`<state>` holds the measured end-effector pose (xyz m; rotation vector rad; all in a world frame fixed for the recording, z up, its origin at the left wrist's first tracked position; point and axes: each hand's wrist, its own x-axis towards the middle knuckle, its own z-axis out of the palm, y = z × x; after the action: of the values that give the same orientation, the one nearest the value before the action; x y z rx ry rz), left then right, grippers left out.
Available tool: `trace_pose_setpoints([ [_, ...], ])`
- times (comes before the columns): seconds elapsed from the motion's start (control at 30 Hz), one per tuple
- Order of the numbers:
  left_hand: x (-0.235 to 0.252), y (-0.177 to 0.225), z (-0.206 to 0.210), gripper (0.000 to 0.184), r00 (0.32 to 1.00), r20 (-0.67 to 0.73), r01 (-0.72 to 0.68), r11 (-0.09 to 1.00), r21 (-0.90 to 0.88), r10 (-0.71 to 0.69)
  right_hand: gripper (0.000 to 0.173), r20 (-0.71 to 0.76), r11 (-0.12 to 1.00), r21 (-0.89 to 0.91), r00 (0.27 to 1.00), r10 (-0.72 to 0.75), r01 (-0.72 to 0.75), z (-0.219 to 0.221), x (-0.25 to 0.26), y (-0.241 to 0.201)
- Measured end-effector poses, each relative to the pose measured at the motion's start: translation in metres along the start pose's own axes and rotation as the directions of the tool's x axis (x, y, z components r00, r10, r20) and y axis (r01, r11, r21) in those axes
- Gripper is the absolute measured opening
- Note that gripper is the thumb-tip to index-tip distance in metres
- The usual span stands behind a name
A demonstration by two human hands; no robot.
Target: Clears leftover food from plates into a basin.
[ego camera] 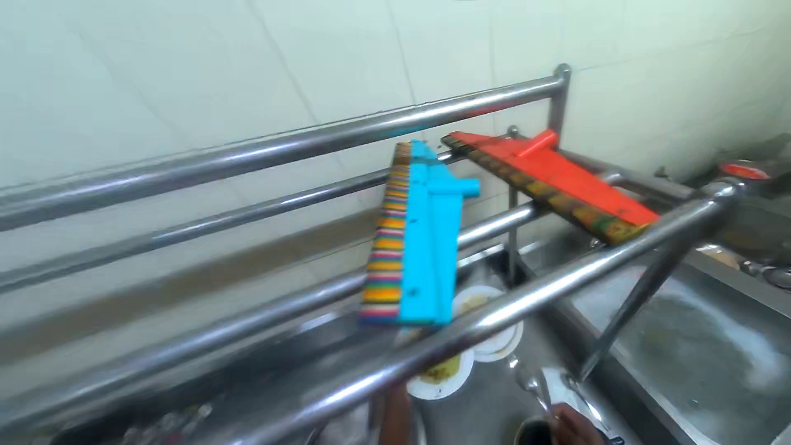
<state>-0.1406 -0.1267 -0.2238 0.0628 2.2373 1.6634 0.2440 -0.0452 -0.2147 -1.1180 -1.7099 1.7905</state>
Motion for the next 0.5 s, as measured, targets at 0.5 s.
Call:
trace_pose_setpoints([
  [0.5, -0.119, -0.111, -0.245, 0.033, 0.999, -0.03, 0.038, 0.979, -0.2, -0.045, 0.042, 0.727, 0.114, -0.683, 0.686, 0.017, 0.721, 0.222, -0.017, -0.084],
])
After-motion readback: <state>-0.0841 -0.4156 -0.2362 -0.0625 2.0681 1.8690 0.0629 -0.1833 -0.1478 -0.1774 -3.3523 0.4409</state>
